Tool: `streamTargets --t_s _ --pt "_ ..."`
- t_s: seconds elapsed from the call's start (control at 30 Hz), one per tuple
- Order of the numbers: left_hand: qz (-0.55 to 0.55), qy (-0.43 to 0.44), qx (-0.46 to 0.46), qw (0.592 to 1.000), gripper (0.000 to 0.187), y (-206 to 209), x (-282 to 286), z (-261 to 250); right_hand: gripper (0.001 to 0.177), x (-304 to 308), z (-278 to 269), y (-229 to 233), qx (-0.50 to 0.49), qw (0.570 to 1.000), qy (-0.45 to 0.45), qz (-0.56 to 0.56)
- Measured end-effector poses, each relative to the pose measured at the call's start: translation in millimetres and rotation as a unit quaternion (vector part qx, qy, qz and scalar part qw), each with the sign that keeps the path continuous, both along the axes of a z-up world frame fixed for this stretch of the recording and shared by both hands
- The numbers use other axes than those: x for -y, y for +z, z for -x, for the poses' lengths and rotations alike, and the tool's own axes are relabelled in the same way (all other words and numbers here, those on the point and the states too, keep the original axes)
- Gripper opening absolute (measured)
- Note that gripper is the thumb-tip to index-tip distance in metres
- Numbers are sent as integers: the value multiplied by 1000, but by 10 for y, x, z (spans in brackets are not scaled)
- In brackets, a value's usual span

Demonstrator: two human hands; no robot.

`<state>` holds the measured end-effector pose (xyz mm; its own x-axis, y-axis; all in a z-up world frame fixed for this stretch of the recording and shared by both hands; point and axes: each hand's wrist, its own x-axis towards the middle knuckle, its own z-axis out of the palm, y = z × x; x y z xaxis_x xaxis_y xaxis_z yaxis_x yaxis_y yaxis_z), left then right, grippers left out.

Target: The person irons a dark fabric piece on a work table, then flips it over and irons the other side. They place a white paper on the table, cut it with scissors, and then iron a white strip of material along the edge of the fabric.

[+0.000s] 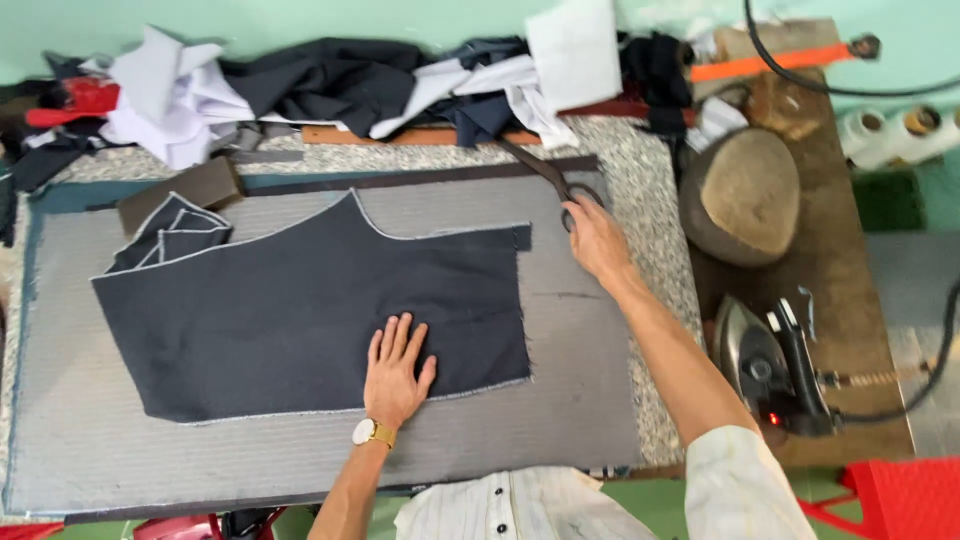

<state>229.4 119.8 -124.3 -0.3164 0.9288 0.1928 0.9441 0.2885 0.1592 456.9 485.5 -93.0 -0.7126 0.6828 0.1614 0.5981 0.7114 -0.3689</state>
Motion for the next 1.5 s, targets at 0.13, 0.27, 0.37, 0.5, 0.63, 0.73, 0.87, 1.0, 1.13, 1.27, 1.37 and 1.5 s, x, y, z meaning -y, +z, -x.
streamTargets --t_s 0.13,0.27,0.37,0.5,0.63,0.73,0.87,1.0,1.13,1.27,1.37,1.5 --pt "-12 -5 7 1000 56 10 -23 36 39 -396 262 -245 76 997 -20 19" --pt "-3 -9 16 1000 55 -7 -9 31 44 -479 179 -228 156 978 -35 130" --pt "-2 -12 14 1000 55 5 -5 40 54 44 48 610 102 931 -87 340" --pt "-19 -17 12 1000 54 -9 3 3 51 617 -618 147 -201 824 -140 511" --pt "-32 -19 -3 999 53 -21 -1 7 49 1691 -1112 407 -325 760 -163 539" --pt "-35 -25 -8 999 53 -49 14 -1 29 2418 -1572 140 -317 720 -183 589" --pt "4 -28 11 1000 55 108 -2 -20 44 3055 -1575 624 -262 694 -161 651" --pt "7 -38 2 999 57 86 11 -18 53 3182 -1306 1045 -209 715 -183 642" --pt "-13 -40 3 999 55 -9 32 8 38 3191 -1080 940 -187 729 -239 614" --pt "-8 -40 7 999 56 -79 55 26 47 3193 -877 825 -223 726 -298 578" --pt "-14 -37 2 999 55 -92 62 24 47 3266 -827 648 -226 721 -325 570" --pt "-24 -37 12 999 55 -82 65 35 48 3289 -707 605 -247 709 -323 576"
